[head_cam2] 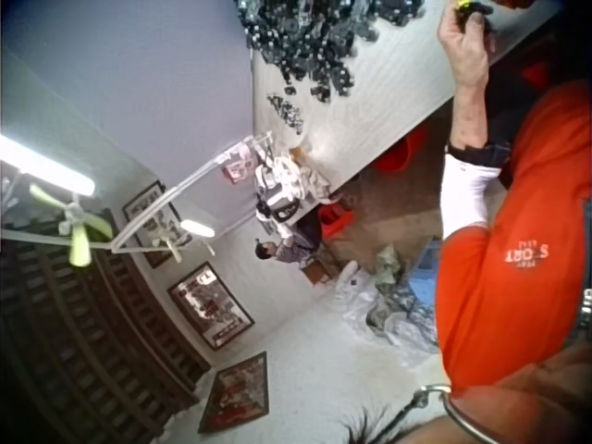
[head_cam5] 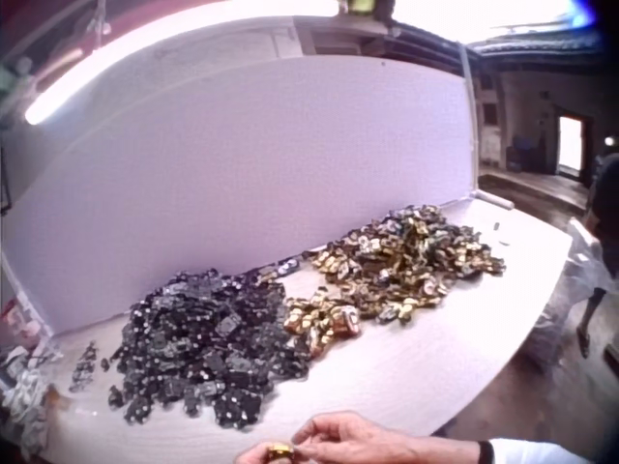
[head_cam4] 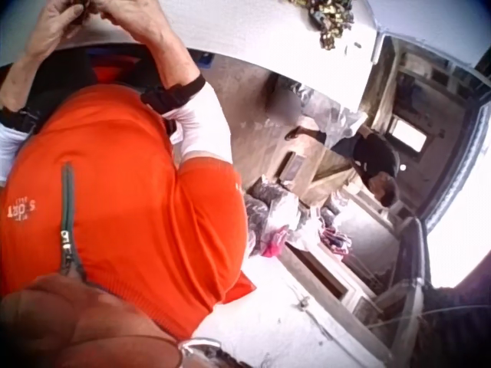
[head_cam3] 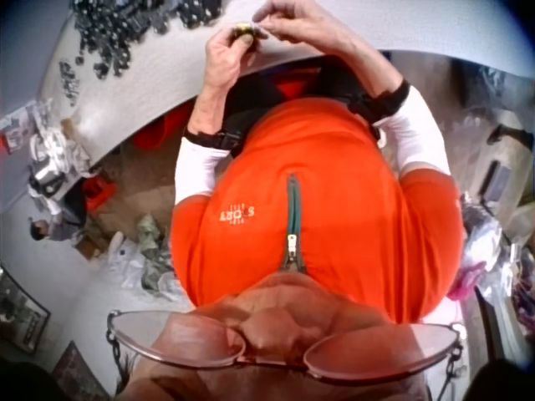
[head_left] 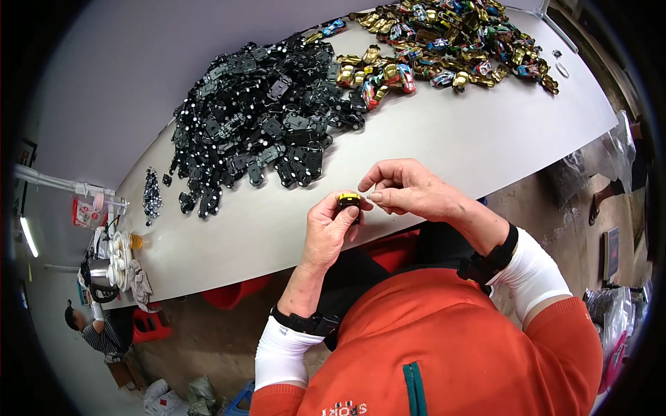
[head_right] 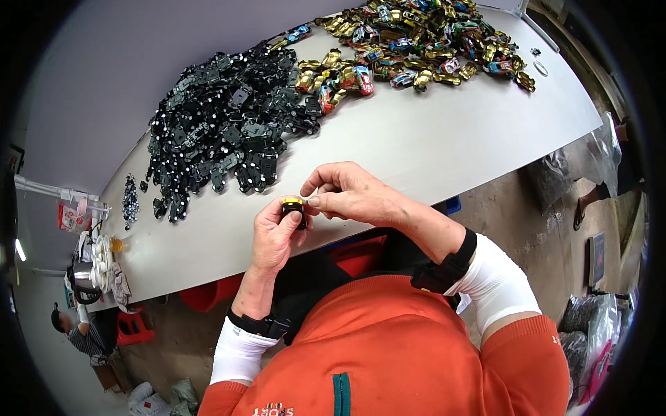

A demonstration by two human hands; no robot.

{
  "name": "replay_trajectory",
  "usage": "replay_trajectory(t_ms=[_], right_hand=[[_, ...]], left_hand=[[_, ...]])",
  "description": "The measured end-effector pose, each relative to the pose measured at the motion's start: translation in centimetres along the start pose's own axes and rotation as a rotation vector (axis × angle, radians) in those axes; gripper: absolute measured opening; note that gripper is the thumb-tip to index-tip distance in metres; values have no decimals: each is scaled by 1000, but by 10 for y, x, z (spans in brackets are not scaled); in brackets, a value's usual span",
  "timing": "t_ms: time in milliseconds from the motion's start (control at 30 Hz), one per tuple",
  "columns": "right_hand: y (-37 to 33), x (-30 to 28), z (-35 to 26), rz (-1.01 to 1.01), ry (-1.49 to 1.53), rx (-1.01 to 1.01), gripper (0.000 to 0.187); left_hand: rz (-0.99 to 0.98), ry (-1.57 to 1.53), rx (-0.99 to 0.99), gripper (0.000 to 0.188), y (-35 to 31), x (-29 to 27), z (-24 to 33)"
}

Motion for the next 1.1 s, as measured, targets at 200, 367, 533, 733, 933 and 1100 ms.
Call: replay_trajectory(t_ms=[200,367,533,733,933,1100], right_hand=[[1,1,7,-66,12,55,13],[2,0,16,-82,-52,-79,8],[3,3,21,38,-346,-149,8],[0,-4,26,-40,4,-26,15],[-2,8,21,107,-559,-58,13],[-2,4,38,64,-349,-67,14]], left_hand=[[-58,296,8,12,-1,0,-1],[-64,335,43,11,-1,4,-1],[12,285,-31,12,-8,13,-5],[-5,38,-203,11,-6,12,2],[18,48,-249,12,-11,18,-1],[15,26,-264,10,-15,20,1]])
Point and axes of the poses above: each hand's wrist, its own y-axis towards the middle knuckle, its own x-axis out of the palm, z = x × y, the point moved 1 cm from there along y, towards the middle knuckle, and after that the axes turned 7 degrees about -z, right-handed, at the moved point
